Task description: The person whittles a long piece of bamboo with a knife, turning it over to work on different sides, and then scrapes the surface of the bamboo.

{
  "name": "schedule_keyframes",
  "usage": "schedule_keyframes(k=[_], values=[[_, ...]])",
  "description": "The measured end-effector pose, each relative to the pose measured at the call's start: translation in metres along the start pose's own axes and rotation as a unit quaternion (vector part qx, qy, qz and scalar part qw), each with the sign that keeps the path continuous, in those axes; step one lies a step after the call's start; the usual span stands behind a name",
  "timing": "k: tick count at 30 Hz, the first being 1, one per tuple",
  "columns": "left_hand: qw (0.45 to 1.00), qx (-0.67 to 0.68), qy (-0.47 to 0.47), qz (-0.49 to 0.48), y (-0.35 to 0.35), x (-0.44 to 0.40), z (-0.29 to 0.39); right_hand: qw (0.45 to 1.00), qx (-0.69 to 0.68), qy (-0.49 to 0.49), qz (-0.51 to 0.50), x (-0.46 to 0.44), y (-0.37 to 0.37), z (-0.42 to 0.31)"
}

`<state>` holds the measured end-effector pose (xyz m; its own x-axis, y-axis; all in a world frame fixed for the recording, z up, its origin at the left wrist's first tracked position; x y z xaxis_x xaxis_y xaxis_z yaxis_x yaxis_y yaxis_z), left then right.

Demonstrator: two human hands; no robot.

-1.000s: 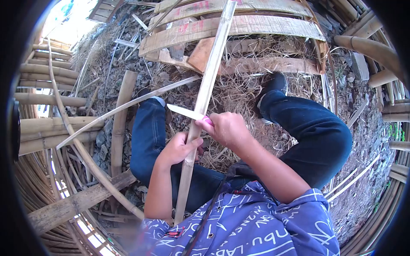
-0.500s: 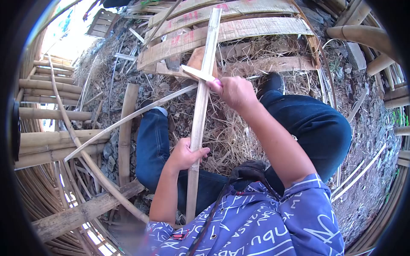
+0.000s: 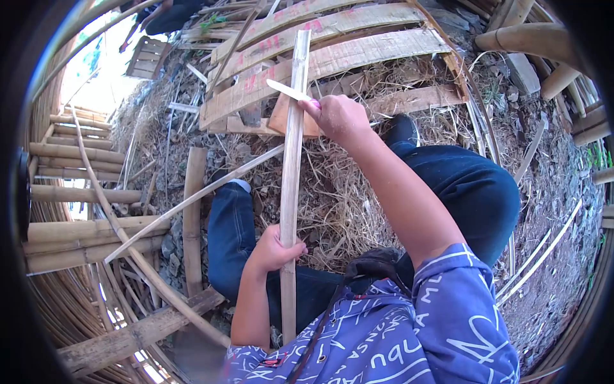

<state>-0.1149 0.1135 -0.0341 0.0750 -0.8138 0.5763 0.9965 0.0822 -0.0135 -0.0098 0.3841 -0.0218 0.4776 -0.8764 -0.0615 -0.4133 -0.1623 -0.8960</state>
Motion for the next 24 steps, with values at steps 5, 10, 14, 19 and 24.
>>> schedule_keyframes(k=[5, 10, 14, 19, 24], values=[[0.997, 0.063, 0.026, -0.025, 0.007, 0.019, -0.005, 0.998, -0.051, -0.020, -0.007, 0.021, 0.001, 0.000], [0.999, 0.052, 0.012, 0.008, 0.013, 0.019, -0.006, 0.996, -0.059, -0.024, -0.066, 0.058, -0.001, -0.002], [0.997, 0.077, 0.014, 0.008, 0.017, 0.017, -0.004, 0.995, -0.035, -0.091, -0.031, 0.056, -0.007, -0.010], [0.999, 0.017, 0.047, 0.008, 0.016, 0.011, -0.017, 0.991, 0.097, -0.089, -0.032, 0.014, -0.009, -0.003], [0.998, 0.041, 0.040, -0.002, 0.017, 0.013, -0.011, 0.994, 0.095, -0.056, 0.015, -0.019, -0.023, 0.004]])
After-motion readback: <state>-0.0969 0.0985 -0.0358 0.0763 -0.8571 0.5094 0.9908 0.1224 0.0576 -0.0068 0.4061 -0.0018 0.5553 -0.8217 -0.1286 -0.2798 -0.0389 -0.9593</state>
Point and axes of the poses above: each hand's wrist, its own x-axis away from the middle knuckle, its own y-axis out of the palm, z = x × y, the point moved 2 cm from there along -x, towards the middle knuckle, and after that the axes turned 13 degrees about x, right-handed, at the moved point
